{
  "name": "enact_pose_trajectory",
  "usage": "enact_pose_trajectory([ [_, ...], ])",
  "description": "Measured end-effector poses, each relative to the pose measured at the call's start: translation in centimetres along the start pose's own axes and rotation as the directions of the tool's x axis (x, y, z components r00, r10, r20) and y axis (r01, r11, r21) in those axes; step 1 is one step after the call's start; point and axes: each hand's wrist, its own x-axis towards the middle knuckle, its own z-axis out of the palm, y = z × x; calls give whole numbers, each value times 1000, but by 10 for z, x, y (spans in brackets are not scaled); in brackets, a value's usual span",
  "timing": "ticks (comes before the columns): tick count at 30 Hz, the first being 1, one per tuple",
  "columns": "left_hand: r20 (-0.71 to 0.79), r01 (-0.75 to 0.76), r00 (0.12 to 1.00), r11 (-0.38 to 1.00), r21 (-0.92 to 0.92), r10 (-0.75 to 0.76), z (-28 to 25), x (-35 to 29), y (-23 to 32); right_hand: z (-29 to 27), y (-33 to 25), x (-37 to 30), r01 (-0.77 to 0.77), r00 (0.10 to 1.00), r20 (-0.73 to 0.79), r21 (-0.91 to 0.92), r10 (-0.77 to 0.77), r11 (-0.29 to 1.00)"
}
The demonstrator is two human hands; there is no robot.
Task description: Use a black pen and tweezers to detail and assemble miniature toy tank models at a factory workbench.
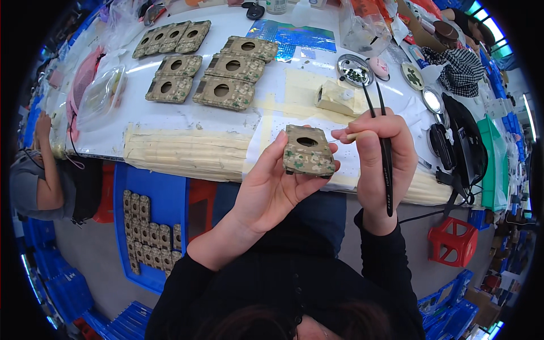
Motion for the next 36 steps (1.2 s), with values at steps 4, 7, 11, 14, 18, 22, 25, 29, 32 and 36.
enact_pose_trajectory([
  [4,-21,-1,1000,1000,13,1,2,-3,-2,4,-2,-2,-87,995,40,29,86,996],
  [7,-50,-10,999,998,58,13,6,-3,-1,7,-4,-3,-128,991,40,61,125,990],
  [11,-61,-20,998,998,56,24,6,-4,-2,8,-5,-3,-122,992,47,33,120,992],
  [14,-55,-27,998,998,53,30,5,-5,-2,8,-5,-3,-106,993,57,12,105,994],
  [18,-55,-32,998,998,56,35,4,-4,-3,8,-5,-3,-108,992,61,2,108,994],
  [22,-38,-29,999,999,28,30,3,-5,-2,7,-6,-3,-117,990,80,-15,118,993],
  [25,-40,-32,999,999,21,33,3,-5,-3,7,-6,-3,-113,990,87,-16,114,993],
  [29,-48,-30,998,999,36,32,2,-5,-2,7,-4,-4,-130,988,83,-5,130,991],
  [32,-58,-26,998,999,42,29,3,-5,-2,6,-2,-4,-147,989,28,57,145,988],
  [36,24,-20,999,999,-40,21,-6,-5,0,-7,9,10,-88,972,-226,-83,67,993],
])
